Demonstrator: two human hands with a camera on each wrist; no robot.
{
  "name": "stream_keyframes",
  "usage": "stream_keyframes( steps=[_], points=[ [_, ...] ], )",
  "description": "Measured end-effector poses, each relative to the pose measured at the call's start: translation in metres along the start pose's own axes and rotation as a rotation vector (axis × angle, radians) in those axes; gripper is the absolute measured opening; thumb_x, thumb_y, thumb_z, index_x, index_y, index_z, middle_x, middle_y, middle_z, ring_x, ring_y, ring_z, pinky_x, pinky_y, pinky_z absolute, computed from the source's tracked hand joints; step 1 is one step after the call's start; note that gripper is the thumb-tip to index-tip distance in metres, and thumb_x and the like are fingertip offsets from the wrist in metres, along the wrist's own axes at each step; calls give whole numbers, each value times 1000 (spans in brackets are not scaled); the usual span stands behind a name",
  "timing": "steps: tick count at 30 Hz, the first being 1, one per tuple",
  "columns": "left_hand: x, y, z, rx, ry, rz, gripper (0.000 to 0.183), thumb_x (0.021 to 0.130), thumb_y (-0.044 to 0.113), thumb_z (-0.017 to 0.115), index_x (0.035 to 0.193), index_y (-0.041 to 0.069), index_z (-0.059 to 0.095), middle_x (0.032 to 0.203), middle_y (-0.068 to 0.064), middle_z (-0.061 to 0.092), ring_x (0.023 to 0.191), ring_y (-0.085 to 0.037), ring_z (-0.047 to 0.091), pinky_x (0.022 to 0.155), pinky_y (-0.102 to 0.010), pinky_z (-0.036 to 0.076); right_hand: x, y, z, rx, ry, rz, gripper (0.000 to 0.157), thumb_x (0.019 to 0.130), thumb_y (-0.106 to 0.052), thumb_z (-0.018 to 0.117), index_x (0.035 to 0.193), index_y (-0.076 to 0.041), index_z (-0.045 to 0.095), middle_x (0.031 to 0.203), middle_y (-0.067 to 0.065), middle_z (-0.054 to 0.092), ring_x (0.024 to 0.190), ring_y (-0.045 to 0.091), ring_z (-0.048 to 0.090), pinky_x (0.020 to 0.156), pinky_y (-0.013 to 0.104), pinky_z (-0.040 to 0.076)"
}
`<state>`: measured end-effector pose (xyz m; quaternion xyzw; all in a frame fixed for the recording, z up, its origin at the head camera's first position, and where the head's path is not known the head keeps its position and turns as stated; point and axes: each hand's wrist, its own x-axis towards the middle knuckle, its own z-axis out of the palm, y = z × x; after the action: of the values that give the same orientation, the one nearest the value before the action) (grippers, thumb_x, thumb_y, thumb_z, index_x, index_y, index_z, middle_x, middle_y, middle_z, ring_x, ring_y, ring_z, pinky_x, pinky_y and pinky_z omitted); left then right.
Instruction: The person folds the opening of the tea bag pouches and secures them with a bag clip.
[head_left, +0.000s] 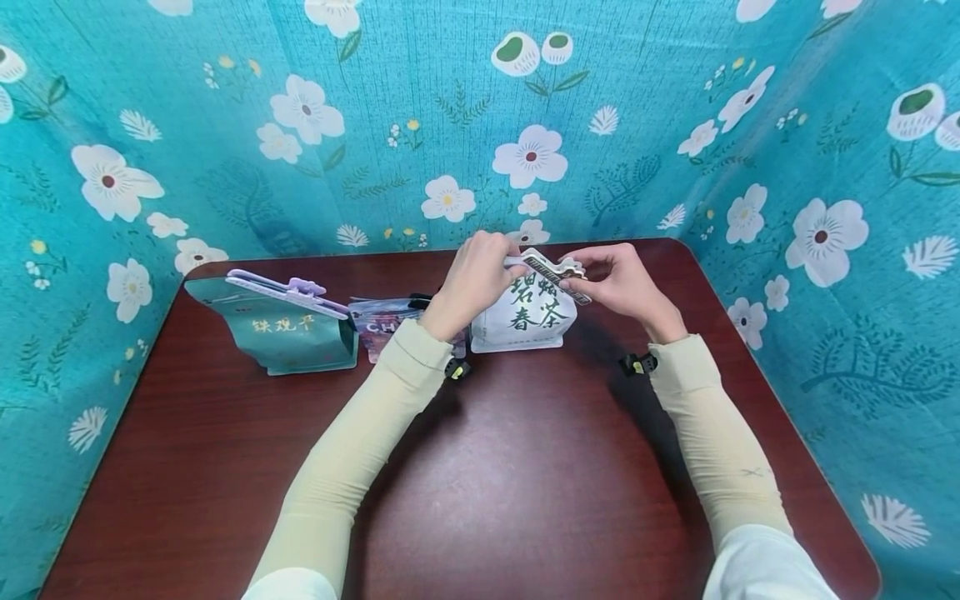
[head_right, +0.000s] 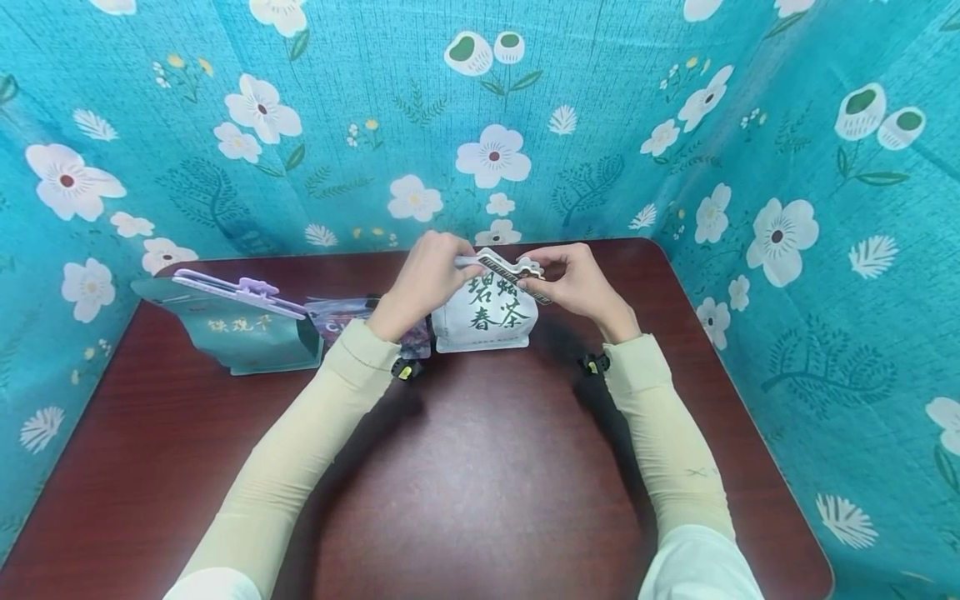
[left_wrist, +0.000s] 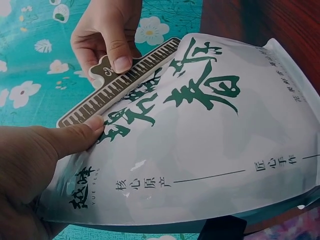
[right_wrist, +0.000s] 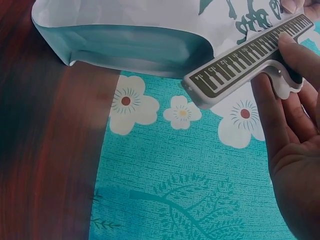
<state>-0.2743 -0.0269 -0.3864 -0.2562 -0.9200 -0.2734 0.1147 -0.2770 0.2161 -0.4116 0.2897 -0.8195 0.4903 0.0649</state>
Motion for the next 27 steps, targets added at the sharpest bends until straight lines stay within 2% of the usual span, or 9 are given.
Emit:
stream_keyframes(
  steps=[4,8,13,18,23,25,27],
  points=[
    [0,-2,1,-3,4,-1,15,91,23,79,87,8,79,79,-4,73,66,-14,57,60,-27,42,0,2,1,1,1,3,28,78,8,82,106,8,75,92,23,74,68,31,69,58,22,56],
    [1,-4,1,-13,0,3,16,91,24,79,88,8,79,79,-3,73,65,-13,56,59,-27,41,-1,3,1,0,16,-1,27,79,8,82,106,7,75,94,22,74,69,21,69,61,23,57],
    [0,-6,-4,-54,-39,1,17,93,25,77,93,7,78,84,-4,74,66,-15,54,61,-27,43,-1,4,1,40,16,-4,26,80,8,80,106,7,75,94,17,74,69,13,67,62,23,56],
    [-5,-12,-11,-136,-48,-19,21,94,24,76,106,6,78,102,-6,77,84,-16,67,77,-29,53,1,3,1,50,9,13,31,81,5,81,111,7,74,97,8,74,71,11,68,62,24,57],
    [-13,-20,-17,-230,-44,-33,20,96,20,72,110,6,76,109,-7,76,101,-18,69,89,-33,54,5,2,5,80,-5,-6,33,82,3,80,115,4,74,99,8,73,60,11,56,55,20,46],
    [-17,-23,-19,-267,-31,-40,19,97,19,70,111,6,76,111,-7,75,101,-17,68,88,-32,53,9,1,7,115,-8,-14,32,83,4,79,114,5,74,97,9,72,62,12,55,56,20,45],
    [-21,-26,-20,-299,-14,-40,19,97,18,70,111,7,76,111,-7,75,87,-17,66,80,-31,52,11,-1,9,140,-7,-13,31,82,6,79,113,5,74,96,10,72,66,11,59,58,20,47]
  ],
)
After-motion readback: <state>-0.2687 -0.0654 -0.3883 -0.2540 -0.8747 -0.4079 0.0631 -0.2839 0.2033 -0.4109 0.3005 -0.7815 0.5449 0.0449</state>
